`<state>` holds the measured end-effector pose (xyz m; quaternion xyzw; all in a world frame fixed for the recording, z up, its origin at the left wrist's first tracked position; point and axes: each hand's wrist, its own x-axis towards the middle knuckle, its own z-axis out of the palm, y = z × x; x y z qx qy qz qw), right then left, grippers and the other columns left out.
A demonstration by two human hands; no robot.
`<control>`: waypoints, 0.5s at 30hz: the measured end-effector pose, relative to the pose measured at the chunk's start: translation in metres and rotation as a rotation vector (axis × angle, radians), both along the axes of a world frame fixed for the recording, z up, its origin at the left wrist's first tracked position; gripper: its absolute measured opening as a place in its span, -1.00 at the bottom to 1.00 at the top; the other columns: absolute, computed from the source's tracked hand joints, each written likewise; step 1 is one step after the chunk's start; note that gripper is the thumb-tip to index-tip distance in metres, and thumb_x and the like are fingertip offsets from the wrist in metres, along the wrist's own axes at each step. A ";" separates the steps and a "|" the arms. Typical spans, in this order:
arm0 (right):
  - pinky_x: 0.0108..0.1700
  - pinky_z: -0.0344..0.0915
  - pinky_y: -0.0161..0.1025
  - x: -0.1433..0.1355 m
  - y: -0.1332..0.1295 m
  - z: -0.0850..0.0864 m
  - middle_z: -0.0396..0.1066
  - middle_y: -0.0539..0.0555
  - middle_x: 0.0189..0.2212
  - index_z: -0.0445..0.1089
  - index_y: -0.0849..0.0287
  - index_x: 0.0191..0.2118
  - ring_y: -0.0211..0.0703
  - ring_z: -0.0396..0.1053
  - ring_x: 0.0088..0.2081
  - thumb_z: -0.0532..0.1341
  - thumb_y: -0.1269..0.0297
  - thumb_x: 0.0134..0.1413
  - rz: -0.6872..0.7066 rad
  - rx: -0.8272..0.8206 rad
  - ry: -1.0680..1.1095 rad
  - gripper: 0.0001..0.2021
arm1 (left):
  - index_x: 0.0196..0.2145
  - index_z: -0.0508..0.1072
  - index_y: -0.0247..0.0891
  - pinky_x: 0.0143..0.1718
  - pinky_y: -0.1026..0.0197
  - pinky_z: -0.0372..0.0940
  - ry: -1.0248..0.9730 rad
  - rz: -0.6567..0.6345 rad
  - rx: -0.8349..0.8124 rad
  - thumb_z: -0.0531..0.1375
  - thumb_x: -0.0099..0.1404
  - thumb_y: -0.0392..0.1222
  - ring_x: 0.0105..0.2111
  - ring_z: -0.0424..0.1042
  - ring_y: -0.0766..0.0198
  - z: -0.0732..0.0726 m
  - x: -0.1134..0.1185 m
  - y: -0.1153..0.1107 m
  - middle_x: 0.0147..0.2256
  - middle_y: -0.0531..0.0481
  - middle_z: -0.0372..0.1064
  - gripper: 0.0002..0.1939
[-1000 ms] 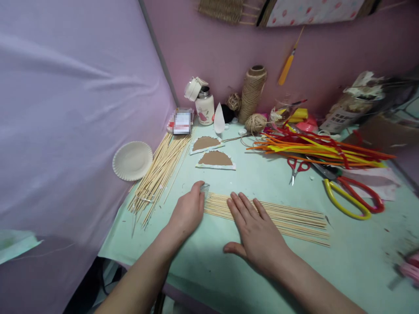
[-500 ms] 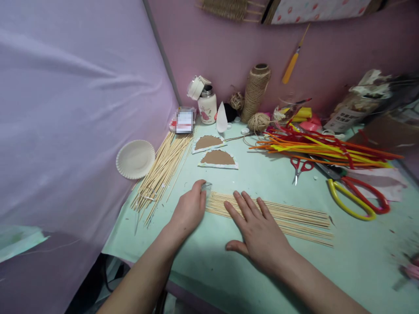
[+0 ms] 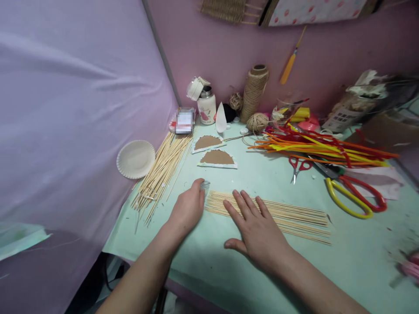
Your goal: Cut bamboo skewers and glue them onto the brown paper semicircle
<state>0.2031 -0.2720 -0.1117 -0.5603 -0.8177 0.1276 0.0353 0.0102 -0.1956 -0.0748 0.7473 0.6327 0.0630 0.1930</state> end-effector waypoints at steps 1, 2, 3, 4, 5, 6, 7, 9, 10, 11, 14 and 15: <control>0.29 -0.16 0.31 0.000 0.000 0.001 -0.21 0.29 0.39 -0.03 0.08 0.37 0.27 -0.22 0.38 0.17 -0.29 -0.01 -0.001 -0.004 0.002 -0.09 | 0.17 0.20 -0.25 -0.20 0.09 0.28 0.015 -0.007 -0.005 -0.11 0.42 -0.15 -0.18 0.50 -0.02 0.000 0.002 -0.001 -0.21 -0.20 0.51 -0.59; 0.29 -0.16 0.31 0.000 0.000 0.002 -0.21 0.28 0.39 -0.03 0.07 0.37 0.27 -0.23 0.38 0.17 -0.29 -0.01 -0.001 -0.013 0.003 -0.09 | 0.17 0.20 -0.25 -0.22 0.09 0.28 0.029 -0.015 -0.009 -0.12 0.42 -0.14 -0.19 0.50 -0.02 0.000 0.004 -0.001 -0.22 -0.21 0.51 -0.58; 0.29 -0.16 0.31 0.000 0.001 0.003 -0.21 0.28 0.39 -0.03 0.08 0.37 0.27 -0.23 0.38 0.17 -0.29 -0.01 -0.002 -0.028 0.001 -0.09 | 0.17 0.19 -0.25 -0.23 0.09 0.28 0.041 -0.024 -0.010 -0.13 0.43 -0.14 -0.21 0.50 -0.02 0.001 0.005 -0.002 -0.22 -0.21 0.51 -0.58; 0.29 -0.17 0.31 -0.001 0.001 0.005 -0.23 0.28 0.39 -0.03 0.08 0.37 0.27 -0.24 0.38 0.17 -0.29 0.00 -0.005 -0.045 -0.001 -0.09 | 0.17 0.18 -0.25 -0.24 0.10 0.27 0.050 -0.034 -0.009 -0.15 0.43 -0.13 -0.23 0.50 -0.02 0.001 0.006 -0.002 -0.23 -0.22 0.51 -0.58; 0.30 -0.18 0.31 -0.001 0.002 0.006 -0.24 0.28 0.39 -0.03 0.08 0.37 0.27 -0.26 0.38 0.17 -0.29 0.00 -0.007 -0.062 -0.004 -0.09 | 0.17 0.18 -0.26 -0.25 0.10 0.27 0.056 -0.044 -0.007 -0.16 0.44 -0.13 -0.24 0.50 -0.02 0.001 0.007 -0.002 -0.24 -0.22 0.51 -0.58; 0.30 -0.19 0.31 -0.001 0.002 0.007 -0.25 0.28 0.39 -0.02 0.09 0.37 0.26 -0.27 0.39 0.17 -0.29 0.00 -0.010 -0.077 -0.005 -0.09 | 0.17 0.18 -0.26 -0.26 0.11 0.27 0.059 -0.052 -0.003 -0.16 0.44 -0.12 -0.25 0.51 -0.02 0.000 0.007 -0.002 -0.24 -0.22 0.51 -0.58; 0.30 -0.19 0.31 -0.002 0.002 0.008 -0.26 0.27 0.39 -0.02 0.08 0.37 0.26 -0.28 0.39 0.17 -0.29 0.00 -0.012 -0.088 -0.003 -0.10 | 0.17 0.17 -0.26 -0.26 0.11 0.26 0.063 -0.057 -0.001 -0.17 0.44 -0.12 -0.25 0.50 -0.01 0.000 0.008 -0.002 -0.25 -0.22 0.51 -0.58; 0.31 -0.21 0.30 -0.002 0.003 0.010 -0.26 0.27 0.39 -0.02 0.08 0.36 0.25 -0.29 0.39 0.19 -0.28 -0.02 -0.017 -0.100 0.003 -0.09 | 0.17 0.17 -0.26 -0.25 0.12 0.26 0.071 -0.058 -0.003 -0.17 0.44 -0.12 -0.26 0.50 0.00 0.000 0.008 -0.002 -0.25 -0.21 0.50 -0.58; 0.31 -0.21 0.29 -0.002 0.003 0.010 -0.26 0.27 0.39 -0.02 0.08 0.36 0.24 -0.28 0.39 0.20 -0.28 -0.02 -0.017 -0.104 0.006 -0.09 | 0.17 0.17 -0.26 -0.25 0.12 0.25 0.075 -0.056 -0.006 -0.17 0.45 -0.12 -0.26 0.50 0.01 0.000 0.008 -0.002 -0.26 -0.21 0.50 -0.58; 0.31 -0.21 0.29 -0.002 0.004 0.011 -0.26 0.27 0.39 -0.02 0.08 0.36 0.24 -0.28 0.39 0.20 -0.27 -0.02 -0.017 -0.107 0.007 -0.09 | 0.17 0.17 -0.26 -0.25 0.13 0.25 0.077 -0.054 -0.010 -0.17 0.45 -0.12 -0.26 0.50 0.02 0.000 0.008 -0.002 -0.26 -0.20 0.50 -0.58; 0.31 -0.20 0.29 -0.001 0.004 0.012 -0.26 0.27 0.39 -0.01 0.09 0.36 0.24 -0.27 0.39 0.20 -0.27 -0.01 -0.015 -0.110 0.008 -0.09 | 0.18 0.17 -0.26 -0.25 0.14 0.25 0.078 -0.043 -0.019 -0.16 0.44 -0.13 -0.25 0.50 0.02 0.001 0.009 -0.002 -0.27 -0.20 0.50 -0.57; 0.31 -0.20 0.29 -0.001 0.004 0.012 -0.27 0.28 0.39 -0.01 0.09 0.36 0.24 -0.27 0.39 0.19 -0.27 -0.01 -0.013 -0.111 0.009 -0.09 | 0.18 0.17 -0.27 -0.25 0.14 0.25 0.077 -0.041 -0.021 -0.17 0.44 -0.13 -0.25 0.50 0.02 0.001 0.009 -0.002 -0.27 -0.20 0.50 -0.57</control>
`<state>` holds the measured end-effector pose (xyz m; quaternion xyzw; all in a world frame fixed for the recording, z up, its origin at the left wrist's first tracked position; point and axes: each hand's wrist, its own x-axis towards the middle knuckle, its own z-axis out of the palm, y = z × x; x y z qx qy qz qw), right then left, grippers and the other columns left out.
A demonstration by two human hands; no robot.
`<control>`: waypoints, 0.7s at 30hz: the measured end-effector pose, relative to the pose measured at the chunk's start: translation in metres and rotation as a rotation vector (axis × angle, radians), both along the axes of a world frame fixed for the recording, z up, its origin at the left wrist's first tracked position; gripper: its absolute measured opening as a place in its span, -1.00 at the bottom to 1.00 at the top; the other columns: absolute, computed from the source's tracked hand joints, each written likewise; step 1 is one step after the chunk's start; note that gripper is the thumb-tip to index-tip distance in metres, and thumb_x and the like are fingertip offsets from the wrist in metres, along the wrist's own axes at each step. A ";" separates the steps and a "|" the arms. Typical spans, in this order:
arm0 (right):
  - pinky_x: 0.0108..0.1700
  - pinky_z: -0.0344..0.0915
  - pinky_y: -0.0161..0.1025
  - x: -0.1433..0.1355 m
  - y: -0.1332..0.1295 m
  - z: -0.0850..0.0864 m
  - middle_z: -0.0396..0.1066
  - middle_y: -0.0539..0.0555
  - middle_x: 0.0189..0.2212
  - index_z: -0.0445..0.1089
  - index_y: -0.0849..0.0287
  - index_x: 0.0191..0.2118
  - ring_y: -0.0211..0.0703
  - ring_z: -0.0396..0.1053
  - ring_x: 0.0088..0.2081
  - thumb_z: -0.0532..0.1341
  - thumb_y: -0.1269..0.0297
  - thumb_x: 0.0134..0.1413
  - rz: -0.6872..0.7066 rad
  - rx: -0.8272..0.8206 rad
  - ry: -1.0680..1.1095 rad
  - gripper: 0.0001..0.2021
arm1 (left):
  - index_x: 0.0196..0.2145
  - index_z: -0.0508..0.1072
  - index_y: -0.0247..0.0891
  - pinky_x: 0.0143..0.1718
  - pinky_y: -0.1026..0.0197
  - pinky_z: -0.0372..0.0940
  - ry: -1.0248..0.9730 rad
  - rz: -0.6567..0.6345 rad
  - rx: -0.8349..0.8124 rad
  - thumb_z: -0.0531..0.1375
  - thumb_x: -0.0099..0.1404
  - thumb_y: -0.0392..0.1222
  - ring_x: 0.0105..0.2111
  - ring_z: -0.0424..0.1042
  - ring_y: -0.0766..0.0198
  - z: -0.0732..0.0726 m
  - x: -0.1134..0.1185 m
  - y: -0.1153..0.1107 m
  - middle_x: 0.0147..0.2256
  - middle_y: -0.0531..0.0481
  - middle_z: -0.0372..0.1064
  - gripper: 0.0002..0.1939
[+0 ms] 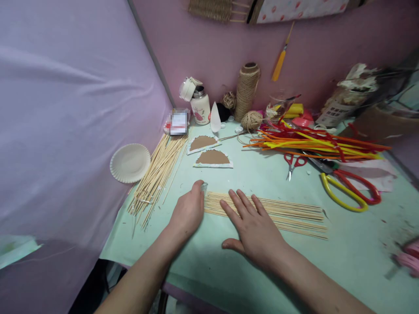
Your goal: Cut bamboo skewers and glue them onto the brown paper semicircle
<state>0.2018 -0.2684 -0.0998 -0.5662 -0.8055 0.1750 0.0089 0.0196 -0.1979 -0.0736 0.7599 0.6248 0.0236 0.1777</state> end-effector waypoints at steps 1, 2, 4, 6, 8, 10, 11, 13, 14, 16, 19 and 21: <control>0.31 -0.20 0.29 0.000 0.000 0.000 -0.27 0.28 0.39 -0.02 0.10 0.36 0.24 -0.27 0.39 0.19 -0.27 -0.01 0.001 0.000 0.001 -0.09 | 0.18 0.16 -0.27 -0.25 0.13 0.25 0.000 0.000 -0.002 -0.17 0.44 -0.13 -0.25 0.50 0.01 0.001 0.000 0.000 -0.27 -0.20 0.50 -0.57; 0.31 -0.20 0.30 0.000 0.000 0.000 -0.27 0.28 0.39 -0.02 0.10 0.37 0.25 -0.27 0.39 0.19 -0.27 -0.01 0.002 0.002 0.004 -0.09 | 0.19 0.16 -0.27 -0.25 0.13 0.25 0.002 -0.001 -0.005 -0.17 0.44 -0.13 -0.24 0.50 0.01 0.001 0.000 0.000 -0.27 -0.20 0.50 -0.57; 0.31 -0.20 0.30 0.001 0.000 -0.001 -0.27 0.29 0.39 -0.02 0.10 0.37 0.25 -0.27 0.39 0.19 -0.28 -0.02 0.004 0.010 0.012 -0.08 | 0.19 0.16 -0.27 -0.25 0.13 0.25 0.008 -0.010 -0.012 -0.17 0.44 -0.13 -0.25 0.50 0.01 0.002 0.000 0.001 -0.28 -0.20 0.50 -0.57; 0.31 -0.19 0.30 0.001 0.000 -0.002 -0.25 0.29 0.39 -0.02 0.10 0.37 0.26 -0.26 0.38 0.20 -0.28 -0.03 0.003 0.019 0.018 -0.07 | 0.19 0.16 -0.28 -0.25 0.13 0.25 0.014 -0.019 -0.015 -0.17 0.45 -0.13 -0.25 0.50 0.01 0.003 0.000 0.001 -0.28 -0.20 0.50 -0.57; 0.31 -0.19 0.30 0.001 0.000 -0.002 -0.24 0.27 0.39 -0.01 0.09 0.36 0.25 -0.26 0.39 0.20 -0.28 -0.03 0.003 0.018 0.018 -0.08 | 0.19 0.16 -0.27 -0.25 0.13 0.25 0.016 -0.024 -0.012 -0.17 0.45 -0.12 -0.25 0.50 0.01 0.004 0.000 0.001 -0.28 -0.20 0.50 -0.57; 0.32 -0.21 0.29 0.001 0.001 -0.001 -0.26 0.25 0.39 -0.04 0.13 0.37 0.23 -0.28 0.39 0.20 -0.27 -0.02 -0.001 0.005 0.011 -0.06 | 0.19 0.16 -0.27 -0.25 0.13 0.25 0.015 -0.024 -0.007 -0.17 0.45 -0.12 -0.25 0.50 0.02 0.003 0.000 0.001 -0.27 -0.19 0.50 -0.57; 0.32 -0.22 0.29 0.001 0.001 0.000 -0.27 0.25 0.39 -0.07 0.17 0.38 0.22 -0.29 0.39 0.20 -0.28 -0.02 -0.003 -0.004 0.005 -0.04 | 0.18 0.16 -0.27 -0.25 0.14 0.25 0.014 -0.023 -0.005 -0.17 0.45 -0.12 -0.25 0.50 0.02 0.003 0.000 0.001 -0.27 -0.19 0.50 -0.57; 0.33 -0.23 0.27 0.001 0.001 0.002 -0.30 0.24 0.39 -0.13 0.27 0.38 0.20 -0.30 0.40 0.18 -0.29 -0.02 -0.005 -0.024 -0.007 0.01 | 0.19 0.15 -0.26 -0.25 0.14 0.24 0.011 -0.023 -0.002 -0.17 0.45 -0.13 -0.25 0.50 0.02 0.002 0.000 0.001 -0.27 -0.19 0.50 -0.57; 0.34 -0.23 0.26 0.000 0.001 0.002 -0.31 0.23 0.39 -0.15 0.31 0.38 0.20 -0.31 0.40 0.17 -0.30 -0.02 -0.006 -0.032 -0.012 0.03 | 0.19 0.15 -0.26 -0.25 0.14 0.24 0.011 -0.023 -0.002 -0.18 0.45 -0.13 -0.25 0.50 0.02 0.002 0.000 0.001 -0.27 -0.19 0.50 -0.57; 0.34 -0.24 0.26 0.000 0.001 0.002 -0.32 0.23 0.39 -0.17 0.34 0.38 0.19 -0.31 0.40 0.15 -0.31 -0.01 -0.008 -0.035 -0.018 0.04 | 0.19 0.15 -0.27 -0.26 0.13 0.24 0.012 -0.024 -0.001 -0.18 0.45 -0.13 -0.26 0.49 0.02 0.002 0.000 0.001 -0.28 -0.19 0.50 -0.57; 0.34 -0.23 0.26 -0.001 0.000 -0.001 -0.32 0.24 0.38 -0.16 0.35 0.38 0.20 -0.30 0.40 0.13 -0.32 0.00 -0.015 -0.010 -0.013 0.04 | 0.19 0.14 -0.27 -0.26 0.13 0.24 0.010 -0.031 0.005 -0.18 0.45 -0.13 -0.28 0.49 0.02 0.002 0.001 0.000 -0.29 -0.19 0.50 -0.57; 0.34 -0.21 0.25 -0.002 0.000 -0.002 -0.30 0.26 0.38 -0.14 0.37 0.37 0.21 -0.29 0.40 0.11 -0.34 -0.01 -0.013 0.013 -0.002 0.04 | 0.19 0.14 -0.27 -0.26 0.13 0.25 0.009 -0.031 0.006 -0.18 0.45 -0.12 -0.29 0.49 0.03 0.003 0.001 0.000 -0.29 -0.19 0.50 -0.57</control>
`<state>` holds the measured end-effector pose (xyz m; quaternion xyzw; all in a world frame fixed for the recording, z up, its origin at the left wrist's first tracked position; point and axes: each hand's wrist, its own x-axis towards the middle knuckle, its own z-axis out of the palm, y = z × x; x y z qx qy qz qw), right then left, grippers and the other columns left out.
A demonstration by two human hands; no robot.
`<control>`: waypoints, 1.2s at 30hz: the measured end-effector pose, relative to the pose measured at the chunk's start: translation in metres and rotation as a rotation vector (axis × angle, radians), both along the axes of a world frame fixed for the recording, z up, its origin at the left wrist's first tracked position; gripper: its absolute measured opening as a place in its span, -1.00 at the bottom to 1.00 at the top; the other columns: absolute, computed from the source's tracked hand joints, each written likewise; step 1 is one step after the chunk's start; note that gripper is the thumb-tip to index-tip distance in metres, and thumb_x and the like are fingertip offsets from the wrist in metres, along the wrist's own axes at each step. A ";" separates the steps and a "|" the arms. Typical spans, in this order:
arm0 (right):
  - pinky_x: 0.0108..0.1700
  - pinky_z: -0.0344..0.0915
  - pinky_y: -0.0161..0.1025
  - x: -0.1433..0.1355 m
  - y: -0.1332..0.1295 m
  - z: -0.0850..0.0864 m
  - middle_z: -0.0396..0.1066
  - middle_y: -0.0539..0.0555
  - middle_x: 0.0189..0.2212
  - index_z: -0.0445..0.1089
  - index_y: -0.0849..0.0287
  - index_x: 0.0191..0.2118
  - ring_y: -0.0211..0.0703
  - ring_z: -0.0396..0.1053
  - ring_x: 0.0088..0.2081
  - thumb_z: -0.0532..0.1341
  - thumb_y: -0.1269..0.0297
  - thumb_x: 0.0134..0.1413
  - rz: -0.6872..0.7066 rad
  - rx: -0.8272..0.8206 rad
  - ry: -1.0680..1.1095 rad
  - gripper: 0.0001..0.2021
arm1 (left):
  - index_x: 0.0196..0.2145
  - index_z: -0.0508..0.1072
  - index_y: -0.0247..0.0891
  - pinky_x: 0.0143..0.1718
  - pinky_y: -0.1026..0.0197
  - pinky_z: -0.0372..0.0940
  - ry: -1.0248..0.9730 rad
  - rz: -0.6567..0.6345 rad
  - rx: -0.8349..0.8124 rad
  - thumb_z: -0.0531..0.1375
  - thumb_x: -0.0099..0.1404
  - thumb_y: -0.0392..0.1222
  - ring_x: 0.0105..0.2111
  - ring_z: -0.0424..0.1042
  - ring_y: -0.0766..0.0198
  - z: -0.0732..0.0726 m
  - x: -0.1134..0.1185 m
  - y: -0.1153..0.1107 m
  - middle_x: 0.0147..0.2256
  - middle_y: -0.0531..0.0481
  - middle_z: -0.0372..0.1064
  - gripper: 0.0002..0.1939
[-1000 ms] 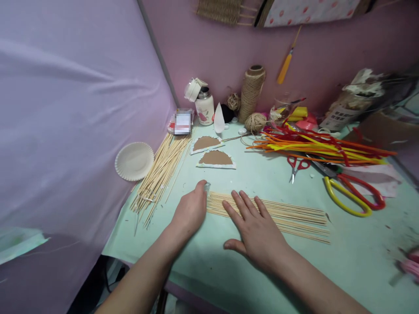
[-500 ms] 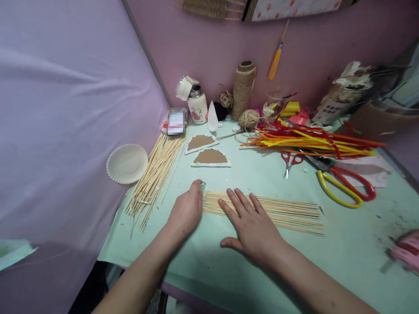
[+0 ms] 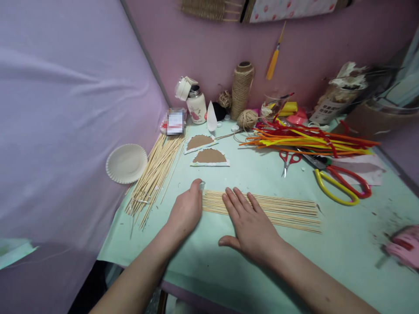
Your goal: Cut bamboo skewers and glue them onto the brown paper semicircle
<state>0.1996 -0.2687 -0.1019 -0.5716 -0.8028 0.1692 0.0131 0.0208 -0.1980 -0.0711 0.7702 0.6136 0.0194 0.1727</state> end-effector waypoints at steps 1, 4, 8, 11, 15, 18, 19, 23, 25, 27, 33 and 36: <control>0.34 -0.20 0.24 -0.001 0.000 0.000 -0.30 0.28 0.38 -0.14 0.39 0.37 0.21 -0.28 0.39 0.10 -0.36 -0.01 0.001 0.008 0.004 0.05 | 0.19 0.14 -0.27 -0.26 0.13 0.25 0.001 0.002 -0.001 -0.18 0.45 -0.12 -0.30 0.49 0.03 0.000 0.000 0.000 -0.29 -0.19 0.50 -0.57; 0.34 -0.18 0.21 -0.002 0.000 0.000 -0.30 0.29 0.38 -0.14 0.41 0.37 0.20 -0.27 0.39 0.10 -0.37 -0.02 -0.001 0.002 -0.003 0.07 | 0.18 0.15 -0.27 -0.25 0.13 0.25 0.005 0.004 -0.004 -0.18 0.45 -0.12 -0.29 0.49 0.03 0.000 0.001 -0.001 -0.30 -0.19 0.50 -0.57; 0.34 -0.19 0.19 -0.002 0.000 0.000 -0.28 0.28 0.38 -0.12 0.39 0.37 0.20 -0.26 0.39 0.10 -0.36 -0.02 -0.003 -0.001 -0.004 0.06 | 0.18 0.15 -0.26 -0.24 0.13 0.25 0.002 0.003 -0.005 -0.17 0.45 -0.13 -0.28 0.49 0.03 0.000 0.001 0.000 -0.30 -0.18 0.50 -0.57; 0.35 -0.20 0.19 -0.002 0.001 0.000 -0.27 0.29 0.38 -0.12 0.41 0.37 0.20 -0.27 0.39 0.11 -0.36 -0.03 -0.005 0.001 -0.001 0.07 | 0.18 0.16 -0.25 -0.22 0.14 0.25 -0.002 0.012 -0.009 -0.16 0.45 -0.13 -0.27 0.49 0.04 0.000 0.001 0.000 -0.29 -0.17 0.50 -0.58; 0.35 -0.20 0.19 -0.002 0.000 0.000 -0.29 0.29 0.38 -0.13 0.41 0.37 0.20 -0.28 0.39 0.11 -0.36 -0.02 -0.003 -0.007 -0.019 0.07 | 0.18 0.16 -0.24 -0.22 0.13 0.26 -0.002 0.011 -0.013 -0.14 0.44 -0.14 -0.26 0.50 0.04 -0.001 0.001 0.000 -0.28 -0.17 0.50 -0.59; 0.35 -0.20 0.17 -0.002 -0.001 0.002 -0.27 0.28 0.38 -0.11 0.38 0.37 0.19 -0.27 0.39 0.09 -0.36 -0.01 -0.003 0.003 -0.020 0.04 | 0.17 0.18 -0.26 -0.21 0.11 0.27 -0.031 0.012 -0.009 -0.14 0.43 -0.15 -0.24 0.50 0.02 -0.001 -0.002 0.001 -0.25 -0.20 0.50 -0.59; 0.35 -0.20 0.17 -0.002 -0.001 0.002 -0.26 0.29 0.38 -0.11 0.38 0.37 0.19 -0.27 0.39 0.09 -0.36 -0.01 -0.002 0.005 -0.020 0.04 | 0.17 0.19 -0.26 -0.20 0.10 0.28 -0.048 0.017 -0.007 -0.14 0.43 -0.15 -0.22 0.50 0.02 0.000 -0.004 0.002 -0.23 -0.21 0.51 -0.59; 0.35 -0.19 0.19 -0.002 -0.001 0.000 -0.29 0.29 0.38 -0.13 0.41 0.37 0.19 -0.28 0.40 0.08 -0.36 0.00 0.011 0.007 -0.033 0.06 | 0.17 0.20 -0.30 -0.15 0.07 0.29 -0.085 0.078 0.016 -0.11 0.42 -0.17 -0.15 0.49 0.00 0.003 -0.012 0.005 -0.17 -0.24 0.50 -0.58; 0.34 -0.19 0.20 -0.001 -0.002 -0.003 -0.28 0.29 0.38 -0.13 0.41 0.37 0.19 -0.28 0.40 0.06 -0.37 0.01 0.016 0.027 -0.034 0.05 | 0.17 0.21 -0.32 -0.13 0.05 0.29 -0.084 0.097 0.021 -0.10 0.41 -0.18 -0.14 0.49 -0.01 0.004 -0.017 0.006 -0.15 -0.26 0.50 -0.58; 0.34 -0.18 0.20 -0.001 -0.003 -0.006 -0.26 0.29 0.38 -0.12 0.39 0.38 0.19 -0.27 0.39 0.04 -0.38 0.01 0.018 0.054 -0.030 0.04 | 0.17 0.21 -0.31 -0.13 0.05 0.29 -0.087 0.095 0.020 -0.09 0.41 -0.18 -0.14 0.49 -0.01 0.004 -0.019 0.006 -0.15 -0.27 0.49 -0.58; 0.34 -0.19 0.18 -0.001 -0.003 -0.005 -0.27 0.28 0.39 -0.12 0.38 0.38 0.18 -0.27 0.40 0.03 -0.38 0.02 0.022 0.058 -0.040 0.03 | 0.17 0.19 -0.28 -0.17 0.09 0.28 -0.081 0.049 0.009 -0.13 0.43 -0.16 -0.18 0.50 -0.01 -0.001 -0.011 0.004 -0.18 -0.24 0.50 -0.58; 0.34 -0.19 0.20 -0.002 -0.003 -0.001 -0.31 0.28 0.38 -0.14 0.41 0.38 0.20 -0.29 0.40 0.05 -0.36 0.02 0.017 0.006 -0.058 0.05 | 0.18 0.17 -0.26 -0.22 0.10 0.28 -0.038 -0.003 -0.006 -0.16 0.43 -0.14 -0.24 0.51 -0.01 -0.002 -0.004 0.002 -0.22 -0.24 0.50 -0.57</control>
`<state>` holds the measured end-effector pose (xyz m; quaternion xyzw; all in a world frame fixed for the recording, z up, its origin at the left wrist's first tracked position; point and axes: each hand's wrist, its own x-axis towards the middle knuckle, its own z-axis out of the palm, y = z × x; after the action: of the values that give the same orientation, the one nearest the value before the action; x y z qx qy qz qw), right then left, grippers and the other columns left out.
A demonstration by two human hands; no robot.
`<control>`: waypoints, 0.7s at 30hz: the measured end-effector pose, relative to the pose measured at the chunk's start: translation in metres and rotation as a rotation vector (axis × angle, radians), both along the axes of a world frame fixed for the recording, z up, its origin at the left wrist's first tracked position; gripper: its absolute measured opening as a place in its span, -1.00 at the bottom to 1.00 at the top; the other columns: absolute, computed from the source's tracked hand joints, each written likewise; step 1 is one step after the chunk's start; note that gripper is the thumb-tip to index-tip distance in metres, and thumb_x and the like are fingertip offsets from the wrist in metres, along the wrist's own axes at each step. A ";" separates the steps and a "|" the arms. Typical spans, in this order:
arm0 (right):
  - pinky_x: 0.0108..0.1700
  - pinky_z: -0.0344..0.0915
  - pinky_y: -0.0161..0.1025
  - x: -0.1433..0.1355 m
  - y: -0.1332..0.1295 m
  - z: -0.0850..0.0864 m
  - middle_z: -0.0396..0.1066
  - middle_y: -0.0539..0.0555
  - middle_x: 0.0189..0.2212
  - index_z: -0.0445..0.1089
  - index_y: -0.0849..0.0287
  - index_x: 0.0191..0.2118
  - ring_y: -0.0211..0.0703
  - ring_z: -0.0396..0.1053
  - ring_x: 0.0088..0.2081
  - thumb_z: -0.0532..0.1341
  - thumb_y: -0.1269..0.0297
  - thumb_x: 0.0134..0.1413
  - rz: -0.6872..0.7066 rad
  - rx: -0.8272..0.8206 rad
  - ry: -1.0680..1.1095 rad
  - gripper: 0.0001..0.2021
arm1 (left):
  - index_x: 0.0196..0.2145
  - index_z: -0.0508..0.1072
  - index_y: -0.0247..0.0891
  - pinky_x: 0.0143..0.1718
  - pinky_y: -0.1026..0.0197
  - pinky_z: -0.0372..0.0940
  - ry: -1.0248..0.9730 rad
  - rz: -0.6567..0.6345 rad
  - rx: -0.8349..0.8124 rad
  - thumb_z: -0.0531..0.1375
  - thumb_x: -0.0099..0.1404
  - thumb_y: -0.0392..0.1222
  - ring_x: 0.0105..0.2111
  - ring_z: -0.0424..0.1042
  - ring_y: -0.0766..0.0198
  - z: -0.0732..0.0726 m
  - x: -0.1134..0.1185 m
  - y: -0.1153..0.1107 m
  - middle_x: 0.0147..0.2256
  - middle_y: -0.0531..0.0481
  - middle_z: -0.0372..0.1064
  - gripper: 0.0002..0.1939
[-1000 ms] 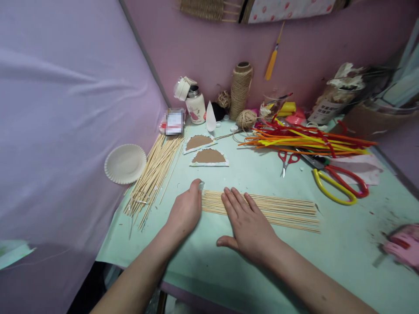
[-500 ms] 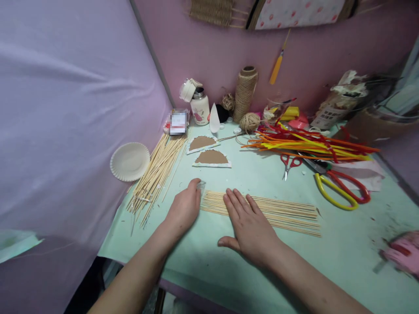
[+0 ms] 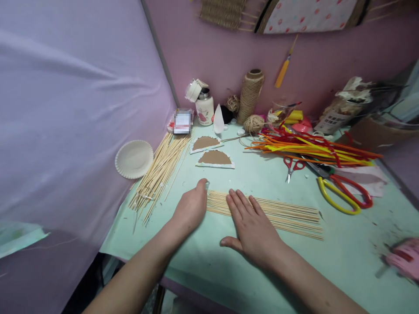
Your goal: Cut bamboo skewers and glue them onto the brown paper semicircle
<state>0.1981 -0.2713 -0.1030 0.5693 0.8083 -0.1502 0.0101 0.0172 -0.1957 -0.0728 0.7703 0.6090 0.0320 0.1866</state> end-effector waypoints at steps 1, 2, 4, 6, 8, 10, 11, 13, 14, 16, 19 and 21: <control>0.35 -0.20 0.20 0.000 0.000 0.001 -0.31 0.28 0.39 -0.15 0.42 0.38 0.20 -0.30 0.40 0.06 -0.36 0.01 -0.002 -0.010 0.000 0.05 | 0.18 0.16 -0.25 -0.23 0.10 0.28 0.013 -0.014 -0.003 -0.16 0.43 -0.13 -0.25 0.51 -0.01 0.000 0.002 -0.001 -0.22 -0.24 0.50 -0.57; 0.35 -0.21 0.20 0.000 0.000 0.002 -0.31 0.28 0.39 -0.15 0.41 0.38 0.19 -0.31 0.40 0.06 -0.36 0.01 -0.004 -0.013 0.003 0.05 | 0.19 0.15 -0.25 -0.24 0.10 0.27 0.023 -0.024 -0.007 -0.16 0.43 -0.13 -0.26 0.51 -0.01 0.000 0.003 -0.001 -0.23 -0.24 0.50 -0.57; 0.35 -0.21 0.19 0.000 0.001 0.002 -0.30 0.28 0.39 -0.14 0.40 0.38 0.19 -0.30 0.40 0.06 -0.36 0.01 -0.009 -0.012 0.013 0.05 | 0.19 0.15 -0.25 -0.24 0.10 0.27 0.029 -0.024 -0.010 -0.16 0.43 -0.14 -0.26 0.51 -0.01 0.000 0.004 -0.002 -0.24 -0.23 0.50 -0.57; 0.35 -0.21 0.18 0.000 0.001 0.002 -0.29 0.28 0.39 -0.13 0.40 0.38 0.19 -0.29 0.40 0.06 -0.36 0.01 -0.011 -0.010 0.016 0.04 | 0.18 0.18 -0.26 -0.22 0.10 0.28 0.007 -0.011 -0.006 -0.16 0.43 -0.15 -0.24 0.50 -0.01 0.000 0.002 -0.001 -0.23 -0.23 0.50 -0.57; 0.35 -0.21 0.18 0.000 0.001 0.002 -0.28 0.29 0.39 -0.12 0.41 0.37 0.19 -0.28 0.40 0.05 -0.37 0.01 -0.010 -0.006 0.017 0.04 | 0.16 0.21 -0.28 -0.19 0.09 0.28 -0.036 0.026 0.014 -0.13 0.41 -0.18 -0.21 0.50 0.00 0.001 -0.002 0.003 -0.21 -0.23 0.50 -0.58; 0.35 -0.20 0.18 -0.001 0.001 0.003 -0.27 0.29 0.39 -0.12 0.41 0.37 0.19 -0.27 0.39 0.05 -0.37 0.01 -0.008 0.002 0.022 0.04 | 0.14 0.24 -0.28 -0.17 0.09 0.28 -0.092 0.086 0.055 -0.09 0.39 -0.19 -0.19 0.49 0.02 0.002 -0.008 0.010 -0.21 -0.21 0.50 -0.59; 0.35 -0.20 0.18 -0.001 0.001 0.003 -0.27 0.29 0.39 -0.13 0.41 0.38 0.19 -0.27 0.40 0.05 -0.37 0.01 -0.009 0.003 0.025 0.04 | 0.13 0.25 -0.28 -0.17 0.10 0.28 -0.126 0.115 0.076 -0.08 0.39 -0.19 -0.20 0.49 0.04 0.003 -0.011 0.013 -0.22 -0.19 0.50 -0.60; 0.35 -0.22 0.19 -0.001 0.002 0.004 -0.29 0.29 0.39 -0.15 0.41 0.38 0.19 -0.29 0.40 0.07 -0.36 0.01 -0.011 -0.007 0.030 0.05 | 0.11 0.27 -0.28 -0.19 0.11 0.28 -0.206 0.145 0.088 -0.05 0.37 -0.16 -0.28 0.48 0.09 0.004 -0.016 0.020 -0.32 -0.10 0.49 -0.60; 0.35 -0.22 0.19 -0.001 0.002 0.004 -0.30 0.29 0.39 -0.16 0.41 0.38 0.19 -0.30 0.40 0.08 -0.36 0.00 -0.012 -0.017 0.033 0.06 | 0.10 0.28 -0.27 -0.22 0.13 0.28 -0.253 0.144 0.075 -0.04 0.37 -0.14 -0.33 0.47 0.12 0.004 -0.016 0.021 -0.39 -0.04 0.47 -0.61; 0.35 -0.24 0.19 -0.001 0.003 0.005 -0.31 0.30 0.39 -0.17 0.42 0.38 0.19 -0.32 0.40 0.10 -0.37 -0.02 -0.014 -0.036 0.044 0.09 | 0.08 0.29 -0.25 -0.27 0.16 0.27 -0.354 0.137 0.032 -0.03 0.36 -0.11 -0.42 0.43 0.17 0.005 -0.014 0.021 -0.50 0.06 0.40 -0.62; 0.36 -0.27 0.16 0.000 0.003 0.003 -0.30 0.29 0.39 -0.18 0.40 0.38 0.18 -0.34 0.40 0.09 -0.38 -0.03 -0.020 -0.036 0.066 0.09 | 0.08 0.28 -0.23 -0.30 0.19 0.26 -0.477 0.126 -0.019 -0.03 0.37 -0.09 -0.47 0.40 0.21 0.005 0.000 0.011 -0.54 0.11 0.36 -0.62; 0.36 -0.29 0.15 0.001 0.002 0.000 -0.31 0.27 0.39 -0.18 0.38 0.39 0.16 -0.35 0.40 0.03 -0.39 0.01 -0.022 -0.015 0.087 0.06 | 0.09 0.28 -0.22 -0.30 0.18 0.26 -0.491 0.113 -0.019 -0.03 0.37 -0.09 -0.44 0.41 0.20 0.005 0.011 0.002 -0.50 0.07 0.39 -0.62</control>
<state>0.1995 -0.2691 -0.1029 0.5710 0.8004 -0.1811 -0.0224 0.0278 -0.1940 -0.0681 0.7025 0.5877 0.2225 0.3340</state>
